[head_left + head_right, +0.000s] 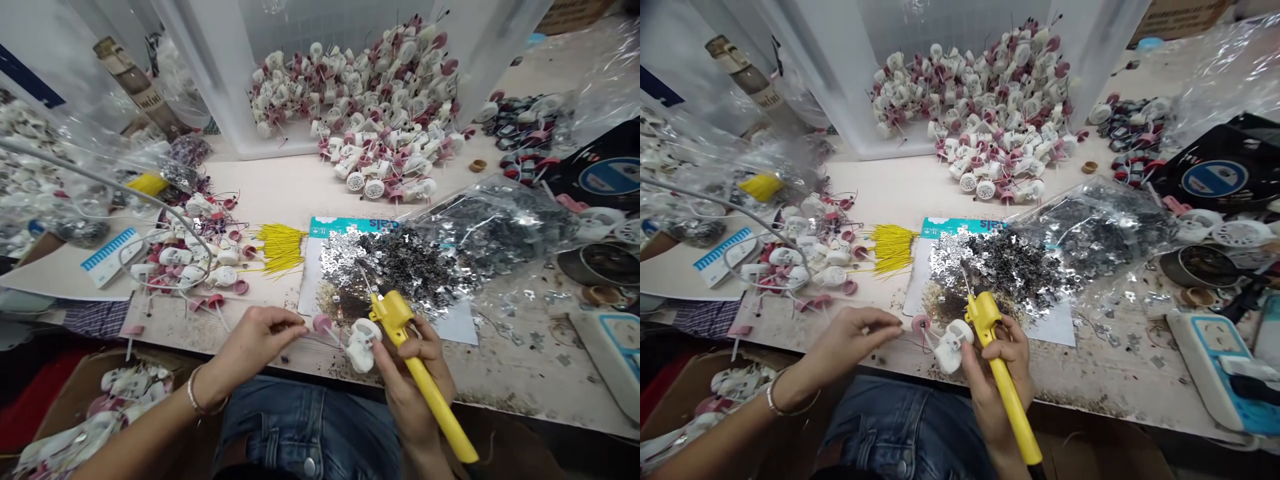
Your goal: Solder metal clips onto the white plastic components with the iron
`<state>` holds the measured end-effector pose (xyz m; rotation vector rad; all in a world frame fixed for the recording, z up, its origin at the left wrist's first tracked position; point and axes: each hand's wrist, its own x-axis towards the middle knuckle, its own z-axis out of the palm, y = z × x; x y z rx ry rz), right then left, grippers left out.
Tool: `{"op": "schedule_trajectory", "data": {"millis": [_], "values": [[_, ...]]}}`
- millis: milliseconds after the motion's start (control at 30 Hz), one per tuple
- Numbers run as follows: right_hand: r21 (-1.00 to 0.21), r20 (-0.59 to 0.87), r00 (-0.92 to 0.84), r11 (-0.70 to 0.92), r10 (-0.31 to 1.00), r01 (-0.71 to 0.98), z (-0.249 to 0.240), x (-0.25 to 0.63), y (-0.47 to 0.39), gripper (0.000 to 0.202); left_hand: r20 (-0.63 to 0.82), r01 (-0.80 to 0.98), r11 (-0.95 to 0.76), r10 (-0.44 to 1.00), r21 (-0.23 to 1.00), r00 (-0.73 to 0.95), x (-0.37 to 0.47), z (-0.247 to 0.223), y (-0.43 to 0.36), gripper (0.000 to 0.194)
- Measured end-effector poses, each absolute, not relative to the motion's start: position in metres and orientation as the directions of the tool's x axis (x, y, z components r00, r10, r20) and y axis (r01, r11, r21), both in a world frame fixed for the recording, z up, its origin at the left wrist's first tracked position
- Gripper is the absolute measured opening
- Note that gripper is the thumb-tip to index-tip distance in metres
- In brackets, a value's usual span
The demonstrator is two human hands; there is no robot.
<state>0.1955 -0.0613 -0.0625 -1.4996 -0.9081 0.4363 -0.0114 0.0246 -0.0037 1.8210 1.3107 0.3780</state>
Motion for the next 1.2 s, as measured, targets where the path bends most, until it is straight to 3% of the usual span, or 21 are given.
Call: {"op": "schedule_trajectory", "data": {"millis": [67, 167, 300, 367, 433, 567, 667, 800, 967, 1100, 1200], "values": [[-0.990, 0.124, 0.650, 0.046, 0.749, 0.135, -0.063, 0.195, -0.063, 0.025, -0.403, 0.546, 0.133, 0.817, 0.827, 0.412, -0.005, -0.009, 0.014, 0.015], [-0.994, 0.089, 0.651, 0.021, 0.754, 0.111, -0.063, 0.192, -0.062, 0.025, -0.333, 0.341, 0.207, 0.868, 0.917, 0.369, 0.008, -0.015, 0.000, 0.020], [-0.918, 0.303, 0.599, 0.058, 0.741, 0.392, -0.061, 0.185, -0.055, 0.021, 0.108, 0.179, -0.165, 0.950, 0.970, 0.293, 0.025, -0.021, -0.007, 0.011], [-0.827, 0.444, 0.543, 0.093, 0.713, 0.555, -0.062, 0.184, -0.051, 0.018, 0.313, 0.190, -0.386, 0.893, 0.903, 0.324, 0.032, -0.024, -0.007, 0.006], [-0.766, 0.519, 0.480, 0.136, 0.707, 0.629, -0.065, 0.185, -0.050, 0.017, 0.393, 0.249, -0.508, 0.831, 0.824, 0.394, 0.035, -0.028, -0.005, 0.006], [-0.771, 0.560, 0.377, 0.298, 0.738, 0.563, -0.066, 0.186, -0.053, 0.031, 0.372, 0.427, -0.587, 0.790, 0.688, 0.488, 0.034, -0.036, -0.002, 0.012], [-0.790, 0.553, 0.387, 0.317, 0.738, 0.525, -0.062, 0.181, -0.052, 0.025, 0.351, 0.472, -0.630, 0.757, 0.617, 0.551, 0.032, -0.037, -0.003, 0.018], [-0.825, 0.513, 0.472, 0.262, 0.717, 0.501, -0.060, 0.173, -0.051, 0.023, 0.244, 0.492, -0.537, 0.806, 0.686, 0.539, 0.035, -0.032, -0.004, 0.018], [-0.779, 0.565, 0.345, 0.349, 0.749, 0.520, -0.061, 0.172, -0.060, 0.020, 0.092, 0.509, -0.389, 0.853, 0.768, 0.514, 0.039, -0.024, -0.003, 0.015], [-0.746, 0.598, 0.340, 0.350, 0.726, 0.566, -0.059, 0.171, -0.066, 0.022, 0.089, 0.552, -0.410, 0.852, 0.726, 0.516, 0.037, -0.023, -0.005, 0.014], [-0.760, 0.569, 0.289, 0.358, 0.770, 0.542, -0.057, 0.171, -0.068, 0.019, 0.179, 0.605, -0.522, 0.826, 0.601, 0.534, 0.035, -0.022, -0.007, 0.016]]}}
